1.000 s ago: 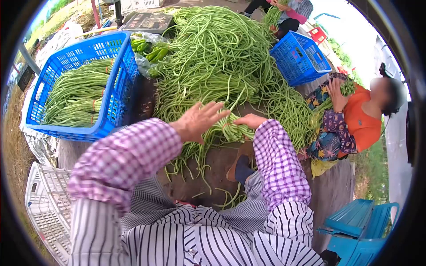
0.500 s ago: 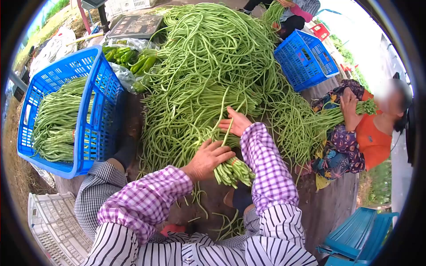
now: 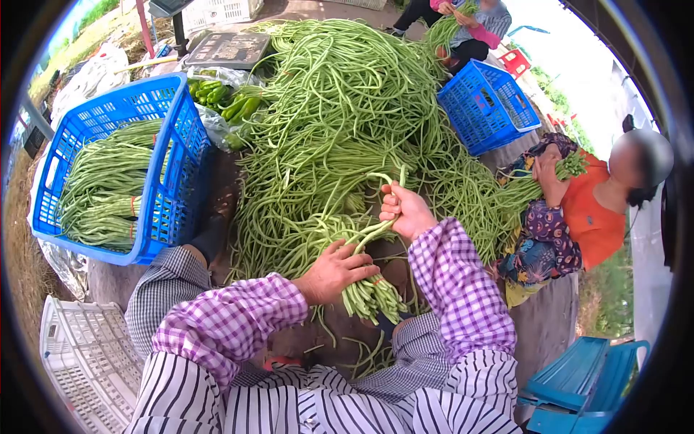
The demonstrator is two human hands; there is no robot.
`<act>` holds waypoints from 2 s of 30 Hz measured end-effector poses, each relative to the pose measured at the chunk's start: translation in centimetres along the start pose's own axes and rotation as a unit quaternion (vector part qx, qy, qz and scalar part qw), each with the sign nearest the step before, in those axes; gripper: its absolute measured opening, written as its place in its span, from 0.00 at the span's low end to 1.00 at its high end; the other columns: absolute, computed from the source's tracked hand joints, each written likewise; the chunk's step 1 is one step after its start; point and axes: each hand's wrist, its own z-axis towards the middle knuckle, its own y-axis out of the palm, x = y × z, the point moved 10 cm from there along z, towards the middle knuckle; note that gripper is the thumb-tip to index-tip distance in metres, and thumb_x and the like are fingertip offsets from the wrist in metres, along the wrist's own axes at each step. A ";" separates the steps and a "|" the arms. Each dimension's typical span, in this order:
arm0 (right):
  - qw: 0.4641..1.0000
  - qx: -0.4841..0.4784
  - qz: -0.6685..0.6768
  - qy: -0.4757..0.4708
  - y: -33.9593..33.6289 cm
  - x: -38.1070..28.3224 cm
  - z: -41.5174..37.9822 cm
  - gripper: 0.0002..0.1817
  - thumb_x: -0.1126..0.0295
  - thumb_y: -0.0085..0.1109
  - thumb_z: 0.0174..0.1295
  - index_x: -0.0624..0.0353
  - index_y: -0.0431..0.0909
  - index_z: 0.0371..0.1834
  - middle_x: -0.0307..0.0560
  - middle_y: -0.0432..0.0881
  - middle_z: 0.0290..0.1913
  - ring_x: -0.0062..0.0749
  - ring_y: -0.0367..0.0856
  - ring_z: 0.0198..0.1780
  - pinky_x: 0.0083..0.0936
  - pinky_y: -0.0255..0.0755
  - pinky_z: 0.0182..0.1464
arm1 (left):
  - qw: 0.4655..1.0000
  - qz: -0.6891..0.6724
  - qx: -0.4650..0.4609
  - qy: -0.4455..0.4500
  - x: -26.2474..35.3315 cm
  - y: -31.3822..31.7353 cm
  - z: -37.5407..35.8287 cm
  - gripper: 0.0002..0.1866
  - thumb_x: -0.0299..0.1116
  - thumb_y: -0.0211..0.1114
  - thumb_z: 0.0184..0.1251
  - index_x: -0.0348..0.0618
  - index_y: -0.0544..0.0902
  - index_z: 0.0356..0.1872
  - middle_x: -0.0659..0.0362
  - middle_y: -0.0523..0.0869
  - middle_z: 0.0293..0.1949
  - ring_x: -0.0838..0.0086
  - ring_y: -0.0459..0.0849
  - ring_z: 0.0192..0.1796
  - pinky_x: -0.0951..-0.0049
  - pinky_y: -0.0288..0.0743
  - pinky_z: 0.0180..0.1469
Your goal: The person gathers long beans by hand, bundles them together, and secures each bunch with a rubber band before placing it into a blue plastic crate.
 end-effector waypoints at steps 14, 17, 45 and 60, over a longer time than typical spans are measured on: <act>0.772 -0.218 -0.510 -0.311 17.3 -4.9 -23.7 0.46 0.48 0.65 0.56 0.62 0.55 0.71 0.53 0.71 0.62 0.37 0.70 0.64 0.35 0.63 0.64 | 0.769 -0.562 0.237 -0.193 -0.4 -22.3 -2.2 0.24 0.22 0.71 0.53 0.40 0.77 0.53 0.62 0.83 0.47 0.78 0.79 0.50 0.74 0.73 0.54; 0.734 -0.247 -0.473 -0.419 21.3 -3.6 -23.6 0.46 0.53 0.70 0.52 0.60 0.57 0.70 0.51 0.70 0.62 0.37 0.68 0.65 0.37 0.63 0.63 | 0.732 -0.607 0.258 -0.173 0.0 -22.3 -1.7 0.24 0.24 0.71 0.54 0.39 0.76 0.54 0.61 0.82 0.48 0.77 0.79 0.50 0.73 0.73 0.54; 0.640 0.104 -0.468 -0.601 10.2 -14.4 -23.4 0.21 0.64 0.66 0.60 0.63 0.74 0.52 0.44 0.81 0.45 0.25 0.78 0.43 0.23 0.71 0.48 | 0.758 -0.187 0.591 -0.202 -3.8 -33.4 -12.9 0.08 0.29 0.72 0.56 0.39 0.84 0.34 0.58 0.86 0.29 0.82 0.81 0.30 0.81 0.74 0.36; 0.673 -0.093 -0.646 -0.349 18.3 -3.8 -15.5 0.49 0.41 0.67 0.50 0.66 0.58 0.66 0.68 0.68 0.61 0.51 0.70 0.62 0.40 0.68 0.60 | 0.728 -0.540 0.339 -0.252 -3.2 -29.2 -5.3 0.14 0.34 0.60 0.66 0.35 0.76 0.47 0.53 0.83 0.39 0.68 0.83 0.42 0.67 0.78 0.45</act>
